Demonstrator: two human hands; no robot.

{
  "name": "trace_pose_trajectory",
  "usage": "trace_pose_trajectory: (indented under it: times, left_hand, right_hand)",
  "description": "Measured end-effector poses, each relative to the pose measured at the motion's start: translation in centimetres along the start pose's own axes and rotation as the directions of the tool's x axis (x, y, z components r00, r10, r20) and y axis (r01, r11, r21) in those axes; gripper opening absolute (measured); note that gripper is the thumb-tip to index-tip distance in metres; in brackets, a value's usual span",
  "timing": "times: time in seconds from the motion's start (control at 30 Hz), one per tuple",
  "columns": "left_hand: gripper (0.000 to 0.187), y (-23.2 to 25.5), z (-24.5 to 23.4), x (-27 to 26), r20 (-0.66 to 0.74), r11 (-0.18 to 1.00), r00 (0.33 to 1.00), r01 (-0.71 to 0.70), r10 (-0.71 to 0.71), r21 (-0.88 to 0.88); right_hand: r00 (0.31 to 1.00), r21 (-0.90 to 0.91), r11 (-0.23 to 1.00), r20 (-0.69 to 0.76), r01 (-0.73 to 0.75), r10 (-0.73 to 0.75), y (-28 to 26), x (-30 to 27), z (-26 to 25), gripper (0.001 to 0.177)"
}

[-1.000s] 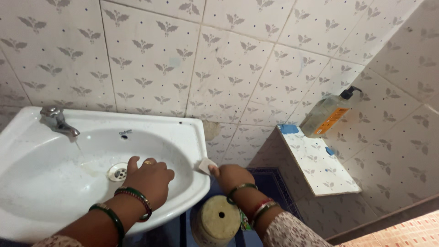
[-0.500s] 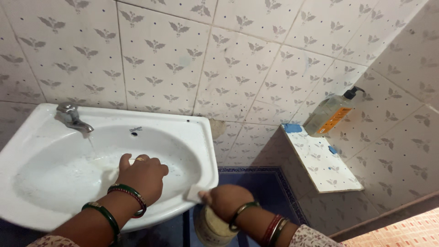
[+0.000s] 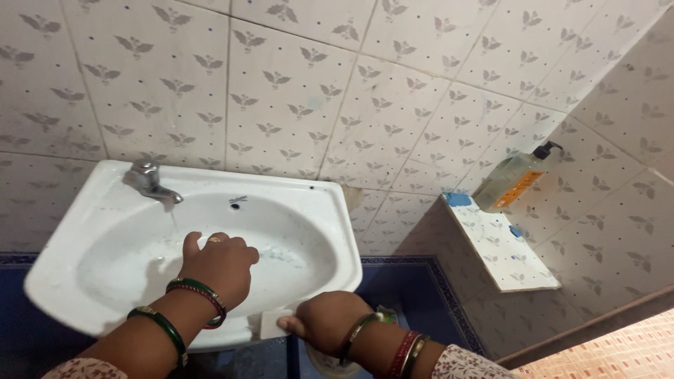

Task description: The person scrubs the sink and wall tiles with a brush, then turns on the faucet and washes their hands in the sink.

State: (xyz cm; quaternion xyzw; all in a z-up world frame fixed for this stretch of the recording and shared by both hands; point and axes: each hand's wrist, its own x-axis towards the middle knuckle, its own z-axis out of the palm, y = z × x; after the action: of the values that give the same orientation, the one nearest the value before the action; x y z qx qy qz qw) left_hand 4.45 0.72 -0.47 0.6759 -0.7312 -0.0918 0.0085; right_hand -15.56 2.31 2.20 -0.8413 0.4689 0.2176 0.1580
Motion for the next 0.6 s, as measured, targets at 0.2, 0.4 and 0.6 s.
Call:
trace_pose_trajectory:
  times: [0.2,0.4,0.6]
  left_hand:
    - [0.033,-2.7,-0.6,-0.7,-0.003,0.999,0.999,-0.036,0.036,0.0]
    - [0.037,-5.6,-1.3,-1.4,-0.002,0.998,0.999,-0.045,0.045,-0.037]
    - [0.035,-9.6,-1.3,-1.8,-0.02,0.999,0.999,-0.048,0.048,-0.017]
  right_hand:
    - [0.998,0.028,0.998,-0.03,0.051,-0.05,-5.6,2.5,0.8,0.063]
    - [0.991,-0.003,0.998,-0.117,0.062,-0.062,-9.6,4.3,1.0,0.059]
    - [0.962,-0.118,0.983,0.221,-0.139,0.162,-7.8,2.6,-2.2,0.06]
